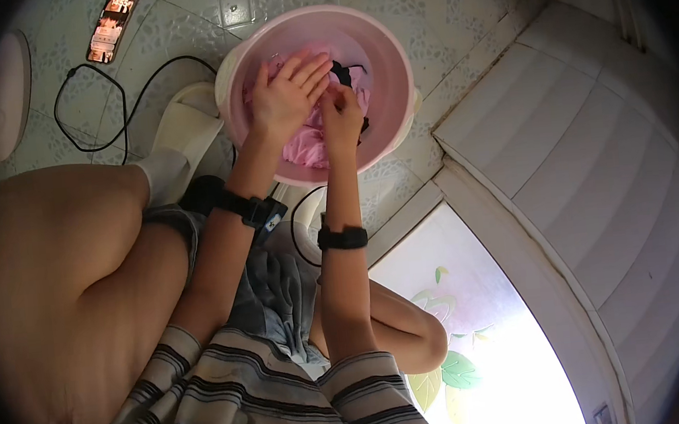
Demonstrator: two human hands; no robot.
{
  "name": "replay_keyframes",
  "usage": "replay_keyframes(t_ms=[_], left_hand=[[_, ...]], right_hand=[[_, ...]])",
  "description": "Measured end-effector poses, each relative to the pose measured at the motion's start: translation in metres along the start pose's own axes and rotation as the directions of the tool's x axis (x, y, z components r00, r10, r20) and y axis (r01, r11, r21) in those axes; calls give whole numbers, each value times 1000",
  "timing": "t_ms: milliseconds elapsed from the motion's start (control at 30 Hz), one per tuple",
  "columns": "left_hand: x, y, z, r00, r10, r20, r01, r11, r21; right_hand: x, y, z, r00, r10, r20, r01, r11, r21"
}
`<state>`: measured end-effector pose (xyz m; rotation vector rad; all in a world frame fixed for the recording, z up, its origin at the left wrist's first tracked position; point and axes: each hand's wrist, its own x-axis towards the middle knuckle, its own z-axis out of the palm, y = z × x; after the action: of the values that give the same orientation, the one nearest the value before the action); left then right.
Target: Hand washing items of clothing in a small basin of water on the floor.
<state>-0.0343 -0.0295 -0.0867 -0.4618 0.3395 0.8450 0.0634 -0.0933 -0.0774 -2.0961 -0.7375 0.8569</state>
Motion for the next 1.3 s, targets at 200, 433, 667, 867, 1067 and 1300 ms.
replay_keyframes(t_ms=[200, 433, 667, 867, 1067, 1300], left_hand=[[6, -1, -2, 959, 193, -207, -117, 937, 330], [7, -6, -23, 834, 522, -179, 7, 314, 949], [-3, -40, -42, 795, 454, 403, 33, -695, 718], [-3, -32, -23, 874, 455, 171, 33, -407, 913], [8, -23, 5, 723, 640, 260, -177, -191, 965], [9, -23, 49, 779, 596, 194, -294, 75, 953]], right_hand=[[21, 28, 4, 990, -108, 95, 140, 870, -472], [13, 43, -22, 965, 244, -98, -246, 969, -1], [-9, 46, -28, 981, 196, 4, -191, 958, -215], [-19, 50, -24, 997, 22, -68, -48, 913, -406], [-22, 56, -58, 819, 485, -308, -251, 784, 567], [-7, 13, -86, 900, -194, -391, 83, 956, -282]])
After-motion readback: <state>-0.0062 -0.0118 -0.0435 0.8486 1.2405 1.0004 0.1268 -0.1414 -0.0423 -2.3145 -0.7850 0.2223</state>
